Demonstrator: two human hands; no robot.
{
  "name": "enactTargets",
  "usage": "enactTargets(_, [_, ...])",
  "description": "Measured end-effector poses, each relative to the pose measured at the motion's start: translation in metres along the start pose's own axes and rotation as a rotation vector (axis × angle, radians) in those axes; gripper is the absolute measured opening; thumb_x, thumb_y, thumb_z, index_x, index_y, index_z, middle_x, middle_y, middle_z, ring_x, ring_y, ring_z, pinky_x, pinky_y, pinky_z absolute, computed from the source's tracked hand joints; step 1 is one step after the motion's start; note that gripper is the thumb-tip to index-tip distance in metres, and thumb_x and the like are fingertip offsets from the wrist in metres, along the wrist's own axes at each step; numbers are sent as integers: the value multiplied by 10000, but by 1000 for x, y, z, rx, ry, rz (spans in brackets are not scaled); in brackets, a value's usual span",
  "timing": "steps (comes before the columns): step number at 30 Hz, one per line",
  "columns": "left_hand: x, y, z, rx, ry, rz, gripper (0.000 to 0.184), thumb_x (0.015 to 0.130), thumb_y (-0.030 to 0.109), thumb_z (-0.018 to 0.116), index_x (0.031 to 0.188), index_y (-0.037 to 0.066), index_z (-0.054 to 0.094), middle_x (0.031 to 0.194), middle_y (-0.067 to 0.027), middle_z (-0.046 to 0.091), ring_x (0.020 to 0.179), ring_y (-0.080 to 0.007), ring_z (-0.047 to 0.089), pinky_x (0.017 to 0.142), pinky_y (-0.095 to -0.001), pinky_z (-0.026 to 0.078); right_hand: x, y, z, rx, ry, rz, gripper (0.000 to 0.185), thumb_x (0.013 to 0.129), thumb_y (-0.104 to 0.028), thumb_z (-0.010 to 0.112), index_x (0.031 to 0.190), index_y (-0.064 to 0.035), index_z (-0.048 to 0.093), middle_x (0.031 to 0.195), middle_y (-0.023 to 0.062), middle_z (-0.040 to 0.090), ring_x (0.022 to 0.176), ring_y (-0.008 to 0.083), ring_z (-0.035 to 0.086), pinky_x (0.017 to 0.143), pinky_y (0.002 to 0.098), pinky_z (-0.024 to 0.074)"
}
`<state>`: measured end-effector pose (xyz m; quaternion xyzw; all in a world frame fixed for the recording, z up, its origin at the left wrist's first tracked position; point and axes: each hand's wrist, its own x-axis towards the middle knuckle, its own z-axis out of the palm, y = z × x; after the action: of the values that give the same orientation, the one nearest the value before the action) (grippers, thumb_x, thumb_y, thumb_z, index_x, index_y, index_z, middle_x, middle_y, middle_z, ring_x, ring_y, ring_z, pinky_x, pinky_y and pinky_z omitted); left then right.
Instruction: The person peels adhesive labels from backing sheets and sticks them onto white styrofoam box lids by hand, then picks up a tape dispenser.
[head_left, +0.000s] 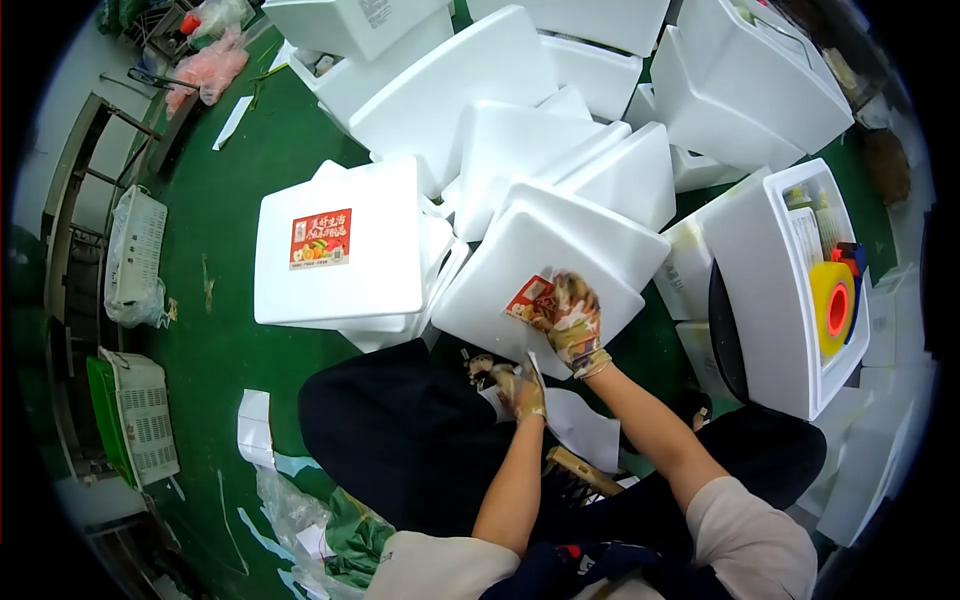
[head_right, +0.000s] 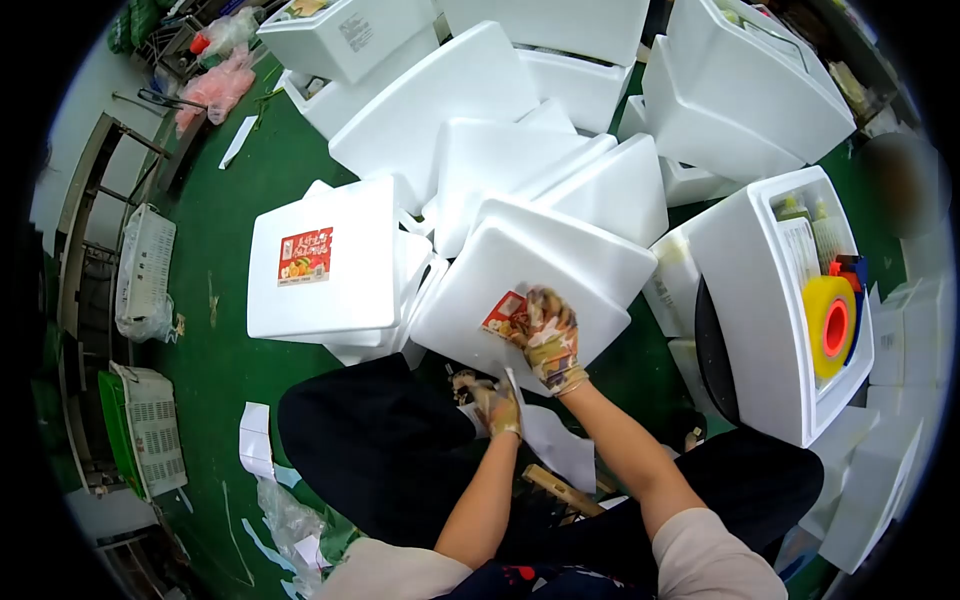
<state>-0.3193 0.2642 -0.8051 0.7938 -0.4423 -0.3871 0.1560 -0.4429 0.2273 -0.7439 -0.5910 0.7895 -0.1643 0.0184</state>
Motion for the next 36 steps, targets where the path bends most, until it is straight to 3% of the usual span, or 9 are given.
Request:
enactTargets(5, [90, -10, -11, -578, -170, 211, 474, 816, 278, 706, 1110, -59, 549, 1010, -171, 636, 873, -257, 615, 766, -340, 484, -10, 6, 16, 58, 160, -171, 488, 780, -217, 627, 1240, -98, 515, 1230, 137, 481, 1074, 331, 492, 831, 447, 450])
enactTargets(10, [130, -11, -21, -267, -597, -134, 375, 816, 262, 707, 1053, -17, 626, 904, -120, 660, 722, -230, 637, 621, -312, 506, 53, 19, -4, 402, -466, -305, 224, 815, -163, 581, 1029, -110, 617, 860, 99, 644, 743, 277, 640, 627, 372, 509])
enactTargets(13, [107, -3, -34, -544, -636, -174, 326, 797, 208, 724, 1024, -11, 642, 878, -111, 662, 698, -219, 638, 607, -318, 511, 95, 15, -49, 1144, -1158, 222, 284, 871, -157, 611, 1113, -9, 617, 946, 111, 685, 782, 164, 658, 692, 283, 546])
enactTargets(17, [65, 39, -72, -817, -730, -35, 285, 800, 40, 688, 1054, -60, 605, 939, -127, 649, 786, -201, 640, 662, -306, 533, 96, 34, -90, 1874, -657, 274, 393, 921, -179, 547, 1256, 15, 486, 1055, 156, 635, 814, 169, 648, 728, 307, 554])
enactTargets(21, [24, 50, -126, -1062, -726, 174, 213, 845, 38, 623, 1014, -88, 595, 934, -143, 649, 792, -201, 637, 719, -298, 535, 60, 74, -94, 1876, -421, 498, 293, 955, -213, 496, 1157, -2, 529, 1021, 142, 641, 853, 198, 650, 747, 337, 562])
enactTargets(29, [19, 70, -265, -1079, -303, 489, 264, 845, 152, 599, 1052, -13, 586, 917, -101, 611, 834, -199, 607, 712, -327, 531, -15, -69, -181, 1595, -1018, 131, 416, 919, -232, 584, 1265, -23, 482, 974, 83, 647, 821, 153, 629, 710, 283, 523])
enactTargets(31, [56, 75, -300, -1199, -289, 430, 341, 872, 238, 584, 1074, -36, 568, 1001, -120, 608, 868, -224, 610, 747, -331, 530, 7, -91, -175, 1370, -949, 114, 336, 937, -226, 552, 1195, -13, 519, 956, 65, 632, 771, 112, 609, 674, 241, 503])
enactTargets(34, [79, 128, -329, -439, -78, 551, 370, 928, 268, 521, 1126, -43, 543, 1059, -143, 599, 863, -217, 598, 736, -315, 512, 22, -110, -177, 1353, -737, 120, 287, 928, -167, 551, 1146, 18, 518, 931, 72, 627, 772, 104, 591, 661, 225, 487])
enactTargets(36, [104, 129, -307, -773, -67, 474, 357, 937, 264, 505, 1105, -46, 562, 1046, -146, 609, 862, -233, 607, 748, -338, 521, 20, -106, -181, 1395, -656, 196, 279, 932, -152, 538, 1151, 19, 508, 947, 85, 623, 774, 111, 585, 664, 208, 482])
